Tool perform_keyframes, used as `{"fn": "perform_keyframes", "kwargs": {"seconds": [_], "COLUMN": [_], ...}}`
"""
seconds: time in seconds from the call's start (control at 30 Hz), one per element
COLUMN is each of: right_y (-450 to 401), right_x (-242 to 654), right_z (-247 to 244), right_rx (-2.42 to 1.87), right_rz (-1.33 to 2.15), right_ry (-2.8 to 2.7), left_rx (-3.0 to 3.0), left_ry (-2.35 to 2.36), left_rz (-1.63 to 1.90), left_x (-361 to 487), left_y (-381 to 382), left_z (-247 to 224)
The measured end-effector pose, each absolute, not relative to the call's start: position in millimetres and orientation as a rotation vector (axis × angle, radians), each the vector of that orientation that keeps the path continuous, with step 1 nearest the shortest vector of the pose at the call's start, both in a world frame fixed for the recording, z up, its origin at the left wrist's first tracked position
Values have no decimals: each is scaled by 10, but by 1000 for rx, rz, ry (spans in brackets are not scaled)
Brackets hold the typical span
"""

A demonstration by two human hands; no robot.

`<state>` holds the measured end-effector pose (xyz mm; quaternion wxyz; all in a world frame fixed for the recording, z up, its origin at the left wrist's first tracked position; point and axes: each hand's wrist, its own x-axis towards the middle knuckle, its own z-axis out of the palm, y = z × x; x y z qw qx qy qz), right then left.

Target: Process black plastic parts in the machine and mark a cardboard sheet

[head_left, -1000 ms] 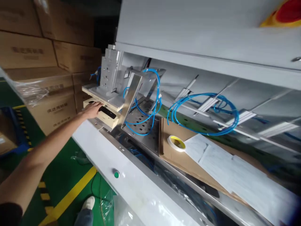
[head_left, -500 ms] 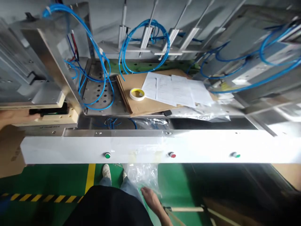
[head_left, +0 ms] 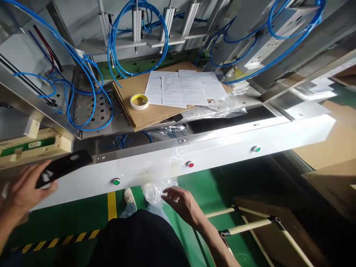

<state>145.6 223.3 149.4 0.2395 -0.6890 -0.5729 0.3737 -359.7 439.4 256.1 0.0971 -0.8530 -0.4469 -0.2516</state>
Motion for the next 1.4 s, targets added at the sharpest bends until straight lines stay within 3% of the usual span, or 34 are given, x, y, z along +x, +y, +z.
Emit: {"fn": "perform_keyframes", "kwargs": {"seconds": [0.13, 0.23, 0.5, 0.93, 1.4], "right_y": [2738, 2943, 2949, 2920, 3127], "right_x": [1441, 1441, 1454, 1479, 1543], "right_z": [1583, 1461, 1126, 1196, 1695], "right_rx": [-1725, -1607, -1524, -1531, -1480], "right_rz": [16, -243, -281, -215, -257], "right_ry": [-1860, -1956, -1858, -1884, -1960], "left_rx": [-2770, -2840, -3030, -3167, -2905], "left_ry": [-1002, -876, -918, -953, -971], "left_rz": [-814, -814, -621, -455, -780], "left_x": [-2394, -1668, -703, -505, -1460], "left_y": [4147, 4162, 4331, 4421, 3882], "left_z": [2402, 2347, 2220, 2045, 2074]}}
